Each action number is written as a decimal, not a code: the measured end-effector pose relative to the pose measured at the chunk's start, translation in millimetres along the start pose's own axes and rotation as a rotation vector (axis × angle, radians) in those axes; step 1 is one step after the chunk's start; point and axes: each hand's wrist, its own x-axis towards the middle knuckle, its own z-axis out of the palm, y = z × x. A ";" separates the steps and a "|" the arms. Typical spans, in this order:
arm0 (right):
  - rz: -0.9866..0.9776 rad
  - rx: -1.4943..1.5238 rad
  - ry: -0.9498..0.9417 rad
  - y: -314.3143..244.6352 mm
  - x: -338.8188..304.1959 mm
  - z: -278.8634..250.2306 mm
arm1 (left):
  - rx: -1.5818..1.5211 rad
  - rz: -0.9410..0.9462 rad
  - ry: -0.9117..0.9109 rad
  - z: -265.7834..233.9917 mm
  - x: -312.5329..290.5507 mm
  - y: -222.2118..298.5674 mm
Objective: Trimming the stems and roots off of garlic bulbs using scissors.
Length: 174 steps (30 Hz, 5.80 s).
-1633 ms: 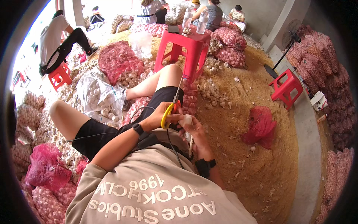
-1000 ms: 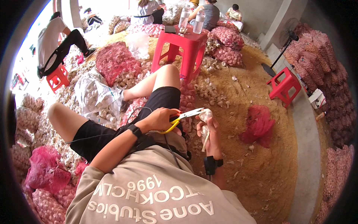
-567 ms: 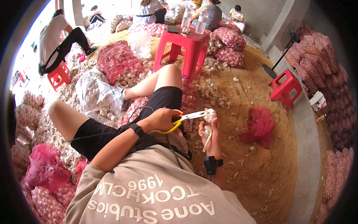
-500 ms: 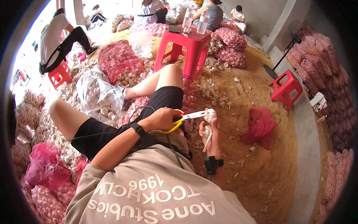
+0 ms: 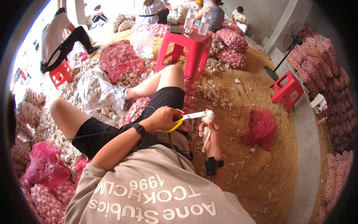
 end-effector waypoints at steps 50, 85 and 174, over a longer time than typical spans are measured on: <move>-0.013 -0.256 0.048 12.4 -0.4 58.3 | -0.837 -0.104 0.017 10.9 10.6 -10.8; 0.089 -0.166 0.052 4.5 -2.8 45.6 | -0.947 -0.141 0.001 1.2 7.2 4.6; 0.797 -0.226 -0.257 398.0 244.1 229.2 | -0.758 -0.396 1.230 -212.4 -236.9 4.1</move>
